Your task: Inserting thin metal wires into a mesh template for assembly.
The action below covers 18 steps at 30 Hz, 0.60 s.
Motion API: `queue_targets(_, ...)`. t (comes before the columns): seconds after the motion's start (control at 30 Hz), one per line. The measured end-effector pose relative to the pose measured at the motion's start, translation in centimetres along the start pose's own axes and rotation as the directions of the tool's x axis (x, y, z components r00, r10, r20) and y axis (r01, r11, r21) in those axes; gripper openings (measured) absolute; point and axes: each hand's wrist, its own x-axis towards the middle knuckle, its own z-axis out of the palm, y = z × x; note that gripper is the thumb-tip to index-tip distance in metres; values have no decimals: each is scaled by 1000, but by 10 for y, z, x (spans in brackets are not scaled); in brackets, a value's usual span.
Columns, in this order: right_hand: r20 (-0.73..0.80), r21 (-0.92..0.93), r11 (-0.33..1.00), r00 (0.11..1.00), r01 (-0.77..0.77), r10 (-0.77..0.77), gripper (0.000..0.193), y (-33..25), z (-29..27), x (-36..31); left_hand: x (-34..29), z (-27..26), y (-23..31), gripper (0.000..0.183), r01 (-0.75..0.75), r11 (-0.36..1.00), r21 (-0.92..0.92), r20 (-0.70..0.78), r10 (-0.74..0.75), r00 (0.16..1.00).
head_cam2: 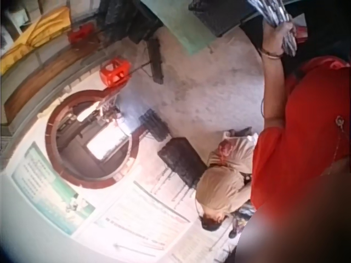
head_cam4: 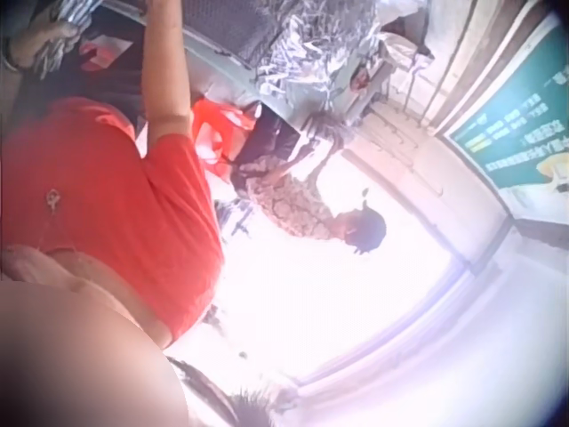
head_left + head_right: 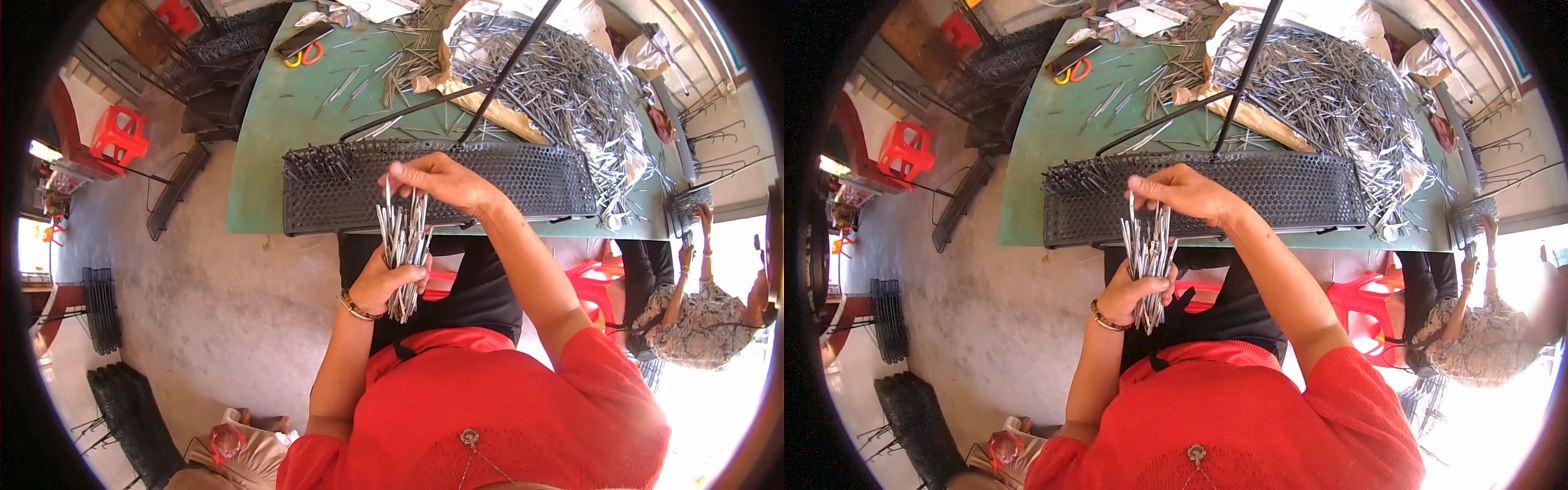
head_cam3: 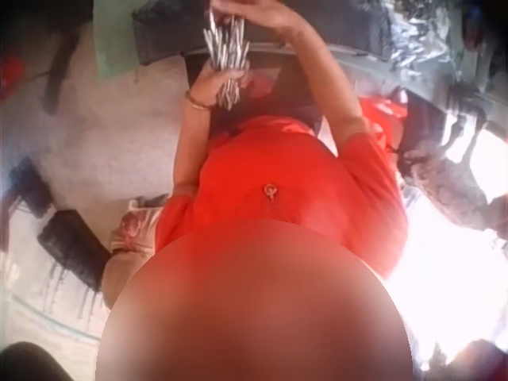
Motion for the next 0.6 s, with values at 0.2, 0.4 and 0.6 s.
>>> queue_targets(0.2, 37, 120, 993, 999, -22, 17, 27, 3, -1, 0, 5, -5, -12, 53, -5, 1000, -1, 52, 5, 999)
queue_targets(0.4, -406, -216, 918, 824, 333, -394, 17, -4, 1, 17, 7, -13, -27, 44, 33, 993, -117, -141, -49, 989)
queue_targets(0.6, -336, -750, 557, 520, 357, -785, 21, -3, 11, 49, 5, -12, -29, 52, -2, 987, -159, -168, -25, 985)
